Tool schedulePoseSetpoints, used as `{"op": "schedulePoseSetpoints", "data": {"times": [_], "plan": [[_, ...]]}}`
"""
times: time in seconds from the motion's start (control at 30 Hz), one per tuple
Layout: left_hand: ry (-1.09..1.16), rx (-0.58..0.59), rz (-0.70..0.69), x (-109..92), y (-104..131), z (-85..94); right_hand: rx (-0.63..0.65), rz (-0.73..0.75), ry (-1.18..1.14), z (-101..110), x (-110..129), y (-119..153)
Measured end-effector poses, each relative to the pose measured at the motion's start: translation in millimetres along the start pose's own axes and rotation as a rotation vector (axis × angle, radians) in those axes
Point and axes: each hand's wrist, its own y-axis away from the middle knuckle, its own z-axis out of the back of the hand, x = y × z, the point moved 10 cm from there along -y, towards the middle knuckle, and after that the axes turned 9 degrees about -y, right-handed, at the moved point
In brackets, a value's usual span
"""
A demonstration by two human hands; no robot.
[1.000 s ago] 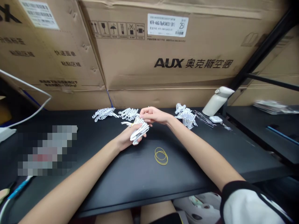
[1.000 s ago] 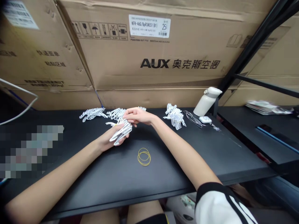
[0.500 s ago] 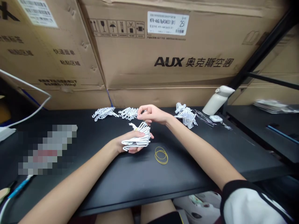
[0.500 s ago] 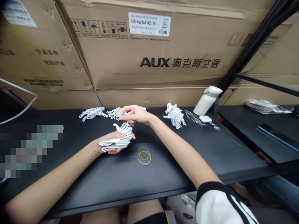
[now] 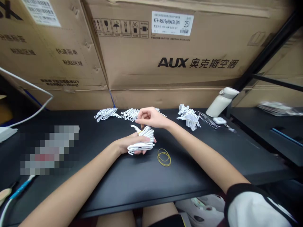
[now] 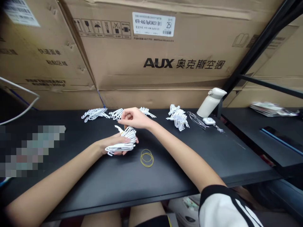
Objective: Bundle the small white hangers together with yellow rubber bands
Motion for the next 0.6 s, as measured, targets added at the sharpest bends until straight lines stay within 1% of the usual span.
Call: {"op": "schedulePoseSetpoints", "data": {"times": [0.07, 0.1, 0.13, 0.2, 0.3, 0.37, 0.47, 0.53, 0.6], "plan": [[-0.030, -0.107, -0.006, -0.2, -2.4, 9.8, -0.080, 0.085, 0.163, 11.6, 18.2, 2.5], [-0.054, -0.159, -0.013, -0.8, -3.2, 14.4, -0.094, 0.104, 0.230, 15.1, 25.8, 4.1], [-0.083, -0.204, -0.024, -1.9, -3.9, 17.8, -0.075, 0.101, 0.275, 15.7, 30.9, 5.6], [-0.147, -0.281, -0.070, -6.7, -4.3, 22.4, 0.006, 0.074, 0.318, 12.6, 37.7, 8.7], [-0.254, -0.371, -0.123, -12.9, -3.5, 26.0, 0.181, 0.050, 0.320, -2.0, 43.9, 14.5], [-0.329, -0.404, -0.127, -14.4, -3.2, 26.6, 0.244, 0.050, 0.356, -10.6, 46.3, 17.3], [-0.373, -0.402, -0.133, -15.6, -4.0, 24.3, 0.288, 0.013, 0.439, -20.4, 43.0, 19.3], [-0.317, -0.395, -0.141, -15.4, -4.5, 23.7, 0.300, -0.025, 0.473, -23.8, 39.2, 20.4], [-0.139, -0.382, -0.152, -13.0, -4.9, 24.2, 0.286, -0.040, 0.477, -23.5, 37.6, 20.6]]}}
